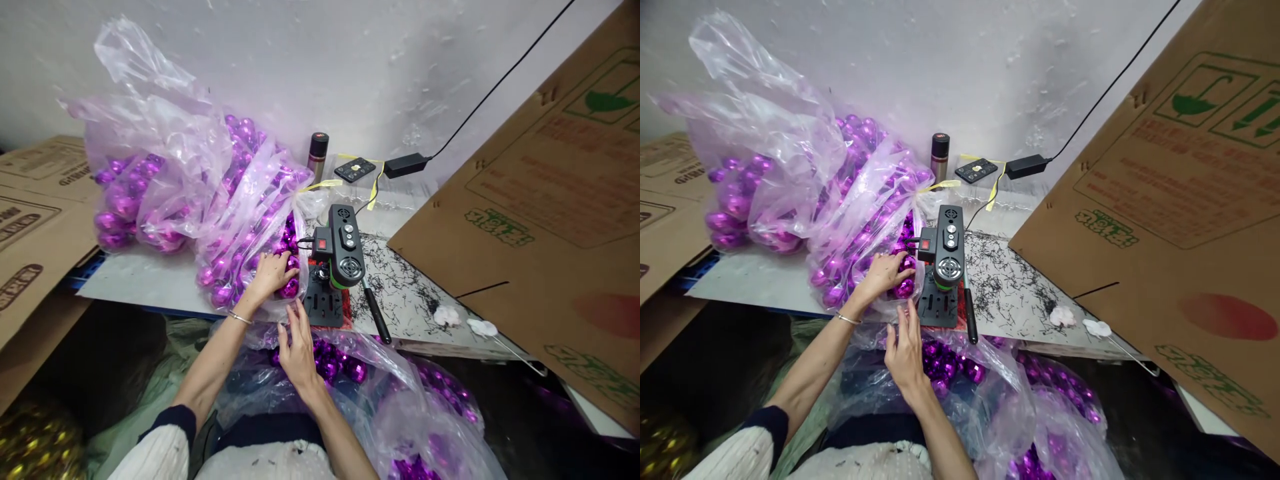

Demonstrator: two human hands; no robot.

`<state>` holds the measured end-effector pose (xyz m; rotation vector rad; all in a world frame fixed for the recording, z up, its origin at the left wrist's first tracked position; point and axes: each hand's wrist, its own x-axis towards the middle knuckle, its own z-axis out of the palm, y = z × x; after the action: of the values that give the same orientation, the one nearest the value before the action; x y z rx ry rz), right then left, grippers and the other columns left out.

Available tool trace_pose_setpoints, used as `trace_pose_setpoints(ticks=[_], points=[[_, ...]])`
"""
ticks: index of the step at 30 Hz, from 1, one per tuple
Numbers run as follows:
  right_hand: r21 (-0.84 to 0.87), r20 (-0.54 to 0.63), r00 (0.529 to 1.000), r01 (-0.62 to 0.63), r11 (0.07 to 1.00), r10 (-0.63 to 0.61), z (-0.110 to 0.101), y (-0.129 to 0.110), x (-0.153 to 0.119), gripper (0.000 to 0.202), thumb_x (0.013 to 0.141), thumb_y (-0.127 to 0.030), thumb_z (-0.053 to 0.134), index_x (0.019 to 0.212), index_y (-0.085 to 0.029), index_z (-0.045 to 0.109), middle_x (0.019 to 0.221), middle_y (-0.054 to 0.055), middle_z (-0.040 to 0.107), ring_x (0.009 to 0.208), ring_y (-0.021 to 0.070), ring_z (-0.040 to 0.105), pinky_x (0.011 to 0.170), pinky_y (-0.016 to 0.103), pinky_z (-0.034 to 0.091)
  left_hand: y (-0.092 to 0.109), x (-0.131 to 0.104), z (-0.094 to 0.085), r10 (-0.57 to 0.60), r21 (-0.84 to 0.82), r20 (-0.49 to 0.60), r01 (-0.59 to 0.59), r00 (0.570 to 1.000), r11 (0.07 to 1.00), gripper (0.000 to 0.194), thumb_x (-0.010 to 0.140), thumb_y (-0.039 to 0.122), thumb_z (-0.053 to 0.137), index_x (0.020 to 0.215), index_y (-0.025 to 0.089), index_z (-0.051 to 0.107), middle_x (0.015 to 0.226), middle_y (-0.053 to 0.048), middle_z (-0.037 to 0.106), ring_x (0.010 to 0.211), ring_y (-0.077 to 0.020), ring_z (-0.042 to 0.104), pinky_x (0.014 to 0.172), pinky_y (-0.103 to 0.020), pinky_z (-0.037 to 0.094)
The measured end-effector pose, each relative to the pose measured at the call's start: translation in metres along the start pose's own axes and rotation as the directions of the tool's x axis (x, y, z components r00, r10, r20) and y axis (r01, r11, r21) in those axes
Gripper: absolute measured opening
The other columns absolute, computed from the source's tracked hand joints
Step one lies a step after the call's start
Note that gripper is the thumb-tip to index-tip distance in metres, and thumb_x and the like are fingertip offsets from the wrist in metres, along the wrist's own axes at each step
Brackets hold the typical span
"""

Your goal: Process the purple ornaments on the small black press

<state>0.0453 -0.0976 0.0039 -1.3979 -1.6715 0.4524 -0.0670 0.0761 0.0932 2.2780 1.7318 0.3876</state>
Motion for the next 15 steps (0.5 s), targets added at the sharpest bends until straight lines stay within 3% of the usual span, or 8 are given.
trace_pose_setpoints(ticks=[3, 5, 9, 12, 15], points=[[0.048, -0.019, 0.999, 0.034, 0.998, -0.033, -0.015, -0.008, -0.001, 0.051, 0.111, -0.027, 0.051, 0.161, -0.025, 0.057, 0.163, 0.019, 0.063, 0.152, 0.0271, 0.064, 0.121, 0.046, 0.062, -0.011, -0.011, -0.014, -0.007, -0.264, -0.12, -0.026, 0.993, 0.964, 0.055, 0.099, 0.046, 0.075, 0.146, 0.019, 0.065, 0.129, -0.015, 0.079, 0.119, -0.0326, 0.076, 0.108, -0.046, 0.057], [0.086, -0.041, 0.997, 0.067, 0.994, -0.063, -0.024, -0.014, 0.001, 0.05, 0.111, -0.025, 0.05, 0.161, -0.026, 0.058, 0.157, 0.017, 0.067, 0.142, 0.0251, 0.071, 0.115, 0.042, 0.066, -0.017, -0.028, -0.027, -0.055, -0.492, -0.153, -0.028, 0.987, 0.87, 0.061, 0.095, 0.05, 0.076, 0.148, 0.021, 0.065, 0.135, -0.013, 0.078, 0.117, -0.0295, 0.076, 0.103, -0.043, 0.061], [0.114, -0.126, 0.986, 0.122, 0.986, -0.108, -0.04, -0.026, 0.008, 0.056, 0.112, -0.022, 0.048, 0.168, -0.027, 0.047, 0.152, 0.017, 0.07, 0.12, 0.0213, 0.08, 0.101, 0.038, 0.072, -0.015, -0.077, -0.043, -0.137, -0.783, -0.028, 0.063, 0.99, 0.619, 0.072, 0.086, 0.058, 0.081, 0.147, 0.023, 0.068, 0.135, -0.01, 0.079, 0.113, -0.0273, 0.078, 0.099, -0.039, 0.065], [0.062, -0.157, 0.975, 0.169, 0.984, -0.157, -0.044, -0.034, 0.011, 0.06, 0.111, -0.022, 0.051, 0.17, -0.027, 0.043, 0.157, 0.018, 0.066, 0.139, 0.0268, 0.073, 0.109, 0.045, 0.07, -0.005, -0.112, -0.032, -0.152, -0.852, 0.039, 0.112, 0.988, 0.512, 0.074, 0.085, 0.063, 0.083, 0.145, 0.023, 0.07, 0.133, -0.011, 0.08, 0.112, -0.0281, 0.079, 0.098, -0.038, 0.066], [0.057, -0.117, 0.978, 0.18, 0.982, -0.173, -0.045, -0.037, 0.01, 0.061, 0.11, -0.025, 0.054, 0.17, -0.027, 0.044, 0.158, 0.018, 0.066, 0.149, 0.0284, 0.066, 0.119, 0.049, 0.065, 0.008, -0.133, -0.006, -0.184, -0.897, 0.024, 0.102, 0.983, 0.43, 0.078, 0.086, 0.074, 0.08, 0.143, 0.021, 0.069, 0.125, -0.012, 0.082, 0.106, -0.0275, 0.08, 0.093, -0.037, 0.066]])
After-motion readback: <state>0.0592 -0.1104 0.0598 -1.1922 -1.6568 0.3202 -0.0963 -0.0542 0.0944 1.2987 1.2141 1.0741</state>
